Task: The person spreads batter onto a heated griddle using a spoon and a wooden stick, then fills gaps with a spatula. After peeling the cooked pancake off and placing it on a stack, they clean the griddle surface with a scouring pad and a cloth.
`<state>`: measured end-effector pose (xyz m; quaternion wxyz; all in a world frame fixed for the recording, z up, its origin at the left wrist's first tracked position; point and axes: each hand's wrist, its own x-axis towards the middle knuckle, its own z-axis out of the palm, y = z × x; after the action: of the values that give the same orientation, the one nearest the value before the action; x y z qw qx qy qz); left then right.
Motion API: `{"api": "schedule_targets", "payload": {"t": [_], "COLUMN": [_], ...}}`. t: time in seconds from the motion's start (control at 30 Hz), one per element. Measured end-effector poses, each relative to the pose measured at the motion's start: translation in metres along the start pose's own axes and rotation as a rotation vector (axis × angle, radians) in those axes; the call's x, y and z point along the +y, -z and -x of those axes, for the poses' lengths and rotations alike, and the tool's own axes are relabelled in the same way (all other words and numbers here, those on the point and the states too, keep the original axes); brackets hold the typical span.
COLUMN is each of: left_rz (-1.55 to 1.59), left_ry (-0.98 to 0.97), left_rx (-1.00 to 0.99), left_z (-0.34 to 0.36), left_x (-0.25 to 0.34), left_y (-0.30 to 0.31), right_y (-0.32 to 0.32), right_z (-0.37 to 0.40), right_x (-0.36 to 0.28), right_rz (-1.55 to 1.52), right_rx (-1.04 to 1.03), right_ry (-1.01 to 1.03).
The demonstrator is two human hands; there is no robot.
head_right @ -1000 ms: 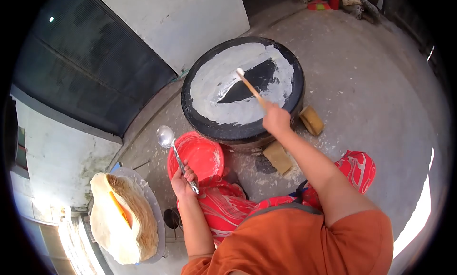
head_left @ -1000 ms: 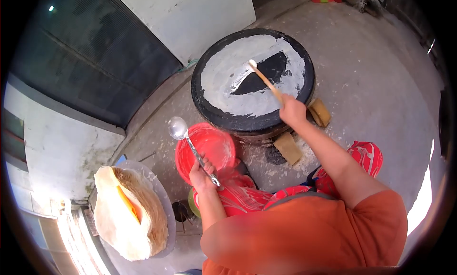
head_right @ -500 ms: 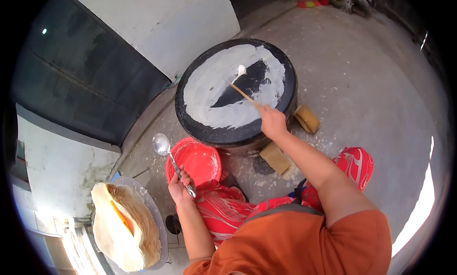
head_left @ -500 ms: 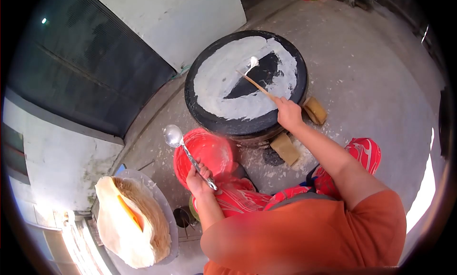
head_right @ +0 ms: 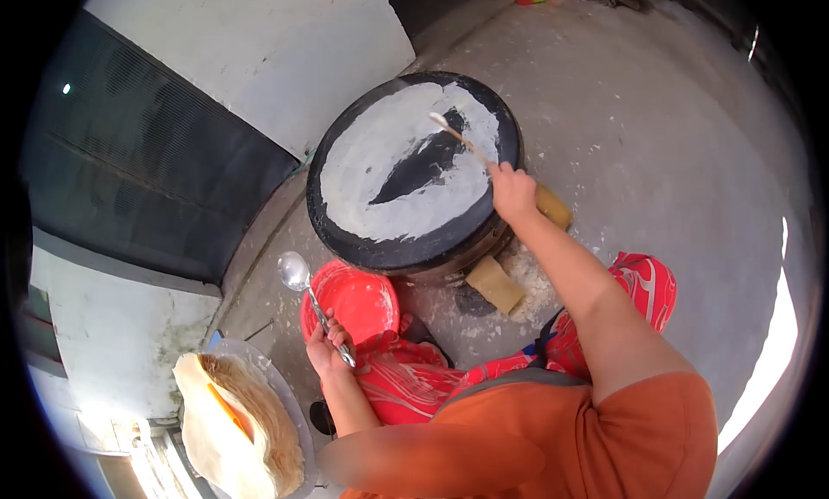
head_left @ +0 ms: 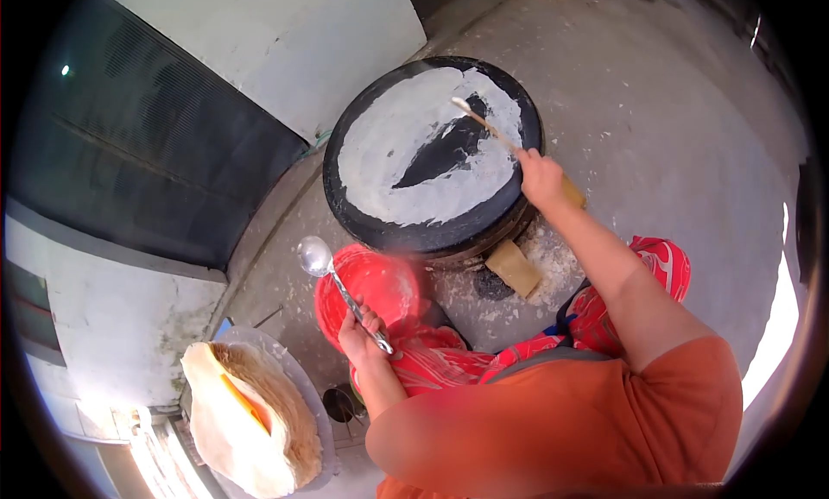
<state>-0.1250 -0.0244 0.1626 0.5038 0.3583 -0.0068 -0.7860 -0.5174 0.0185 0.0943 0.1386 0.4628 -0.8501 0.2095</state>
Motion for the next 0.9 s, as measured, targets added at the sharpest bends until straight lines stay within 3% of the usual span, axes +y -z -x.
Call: {"api": "schedule_targets", "payload": {"t": [0.1,0.17,0.2,0.27,0.3,0.47,0.53,0.6,0.67,0.7,0.8,0.9], "left_rz": [-0.003,0.003,0.003,-0.006,-0.012,-0.002,-0.001,-0.001,-0.029,-0.030,-0.035,-0.018], "left_ry": [0.002,-0.026,-0.026,-0.016,-0.016,0.015,0.000,-0.018,-0.010,-0.009,0.020,0.013], "left_rx": [-0.016,-0.019,-0.019,-0.017,-0.012,-0.021,-0.023,-0.017,-0.006,-0.006,-0.051,-0.028], "left_z": [-0.001,-0.003,-0.005,-0.006,-0.005,-0.004,-0.005,-0.006,-0.007,-0.008,-0.008,-0.008], "left_x": [0.000,0.000,0.000,0.000,-0.001,-0.001,-0.002,-0.002,-0.003,-0.002,0.000,0.000], "left_y": [0.002,0.003,0.003,0.005,0.005,0.002,0.003,0.004,0.004,0.004,0.006,0.005], "right_y": [0.017,0.023,0.007,-0.044,-0.051,-0.028,-0.019,-0.027,-0.046,-0.059,-0.011,0.012], "right_z": [-0.005,0.003,0.001,-0.006,-0.018,-0.032,-0.031,-0.031,-0.030,-0.023,-0.014,-0.019], "right_x": [0.019,0.015,0.027,0.064,0.074,0.063,0.061,0.064,0.064,0.054,-0.002,-0.003], "right_rz": [-0.021,-0.309,-0.309,-0.493,-0.555,-0.548,-0.828,-0.842,-0.625,-0.631,-0.526,-0.479], "right_rx": [-0.128,-0.308,-0.308,-0.020,-0.164,-0.344,-0.555,-0.444,-0.311,-0.269,-0.440,-0.507], "right_ry": [-0.179,-0.406,-0.406,-0.189,-0.369,-0.277,-0.338,-0.394,-0.471,-0.326,-0.236,-0.200]}}
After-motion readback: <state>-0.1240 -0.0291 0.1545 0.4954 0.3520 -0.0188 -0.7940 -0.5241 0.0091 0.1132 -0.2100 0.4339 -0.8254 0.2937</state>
